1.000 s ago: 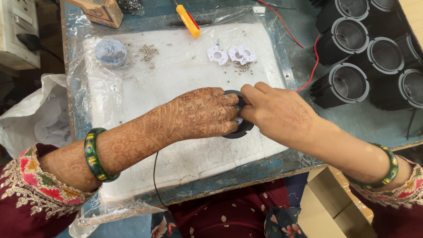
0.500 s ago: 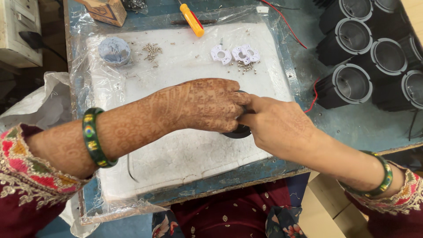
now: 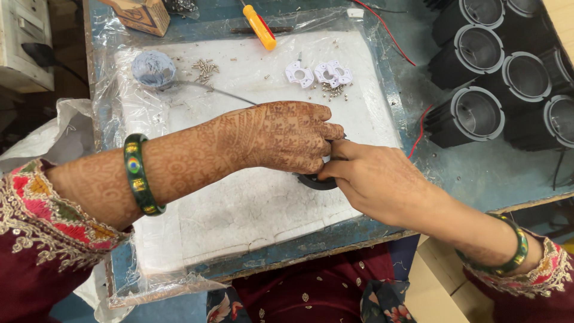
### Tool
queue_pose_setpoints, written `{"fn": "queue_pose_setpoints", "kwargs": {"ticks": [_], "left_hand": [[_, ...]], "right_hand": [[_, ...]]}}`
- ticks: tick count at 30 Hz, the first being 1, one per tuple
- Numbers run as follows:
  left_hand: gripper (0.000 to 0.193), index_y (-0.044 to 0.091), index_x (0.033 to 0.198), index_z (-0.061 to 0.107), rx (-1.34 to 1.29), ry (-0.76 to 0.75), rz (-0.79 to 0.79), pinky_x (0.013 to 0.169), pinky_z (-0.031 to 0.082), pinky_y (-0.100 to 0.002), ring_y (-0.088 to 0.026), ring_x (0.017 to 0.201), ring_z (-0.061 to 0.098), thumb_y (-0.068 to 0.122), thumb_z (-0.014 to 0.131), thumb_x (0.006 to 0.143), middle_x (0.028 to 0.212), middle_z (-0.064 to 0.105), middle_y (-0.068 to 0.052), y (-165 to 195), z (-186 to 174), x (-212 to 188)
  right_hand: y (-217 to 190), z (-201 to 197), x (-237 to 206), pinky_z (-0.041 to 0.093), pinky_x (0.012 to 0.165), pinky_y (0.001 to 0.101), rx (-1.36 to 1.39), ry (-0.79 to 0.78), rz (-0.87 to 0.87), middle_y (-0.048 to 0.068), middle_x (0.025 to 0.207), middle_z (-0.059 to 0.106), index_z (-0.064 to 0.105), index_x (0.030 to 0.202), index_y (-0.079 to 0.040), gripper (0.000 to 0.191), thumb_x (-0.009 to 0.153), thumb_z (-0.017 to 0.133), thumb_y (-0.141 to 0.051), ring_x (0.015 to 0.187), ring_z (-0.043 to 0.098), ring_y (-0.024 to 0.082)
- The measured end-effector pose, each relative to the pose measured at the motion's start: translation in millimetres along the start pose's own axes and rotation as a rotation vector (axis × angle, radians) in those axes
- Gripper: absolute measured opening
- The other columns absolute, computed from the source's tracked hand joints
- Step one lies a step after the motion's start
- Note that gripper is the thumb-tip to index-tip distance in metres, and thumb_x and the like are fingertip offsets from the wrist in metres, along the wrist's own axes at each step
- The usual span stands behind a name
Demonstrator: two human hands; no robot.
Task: The person assembles LED light fixtures at a workbench. They thread red and black wires through a white LED mounting plate, seat the plate into a black finned heatsink housing, pick up an electric screwdriver, and drive screws to secure the LED module inside the housing, repeating the assembly cycle for successive housings.
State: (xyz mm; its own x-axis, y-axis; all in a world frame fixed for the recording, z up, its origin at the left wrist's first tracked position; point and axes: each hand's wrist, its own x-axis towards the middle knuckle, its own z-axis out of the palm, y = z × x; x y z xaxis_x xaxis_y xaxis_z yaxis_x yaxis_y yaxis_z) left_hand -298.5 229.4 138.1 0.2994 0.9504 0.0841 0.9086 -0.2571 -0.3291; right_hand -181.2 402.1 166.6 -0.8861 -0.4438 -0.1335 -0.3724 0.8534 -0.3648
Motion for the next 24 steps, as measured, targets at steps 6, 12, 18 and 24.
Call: {"fn": "queue_pose_setpoints", "kwargs": {"ticks": [6,12,18,24], "left_hand": [[0.009,0.024,0.069,0.075,-0.044,-0.063,-0.03,0.094,0.045,-0.037,-0.017,0.113,0.058,0.026,0.069,0.076,0.081,0.072,0.01,1,-8,-2],[0.012,0.021,0.067,0.077,-0.007,-0.122,-0.093,0.101,0.04,-0.035,-0.015,0.12,0.055,0.025,0.069,0.076,0.086,0.073,0.009,11,-19,-2],[0.013,0.016,0.068,0.074,-0.128,-0.2,-0.166,0.098,0.04,-0.038,-0.018,0.113,0.056,0.025,0.07,0.076,0.082,0.072,0.005,12,-22,0],[0.006,0.017,0.072,0.074,-0.155,-0.047,-0.269,0.097,0.04,-0.039,-0.018,0.109,0.058,0.023,0.071,0.073,0.077,0.071,0.004,16,-17,9]], "right_hand": [[18,-6,-19,0.054,0.075,0.0446,0.02,0.137,-0.004,0.007,0.097,0.07,0.077,0.106,-0.014,0.024,0.087,0.063,-0.01,0.092,0.068,0.031],[62,-7,-66,0.052,0.083,0.0347,-0.029,0.703,0.181,0.01,0.103,0.065,0.071,0.118,-0.005,0.014,0.105,0.068,-0.006,0.094,0.063,0.024],[39,100,-98,0.045,0.057,0.019,0.744,1.082,0.448,0.002,0.09,0.06,0.063,0.109,0.0,0.005,0.105,0.062,-0.001,0.068,0.058,0.008],[8,130,-68,0.054,0.088,0.0319,0.578,0.767,0.275,0.012,0.136,0.056,0.048,0.141,0.0,0.076,0.077,0.086,-0.013,0.121,0.063,0.023]]}}
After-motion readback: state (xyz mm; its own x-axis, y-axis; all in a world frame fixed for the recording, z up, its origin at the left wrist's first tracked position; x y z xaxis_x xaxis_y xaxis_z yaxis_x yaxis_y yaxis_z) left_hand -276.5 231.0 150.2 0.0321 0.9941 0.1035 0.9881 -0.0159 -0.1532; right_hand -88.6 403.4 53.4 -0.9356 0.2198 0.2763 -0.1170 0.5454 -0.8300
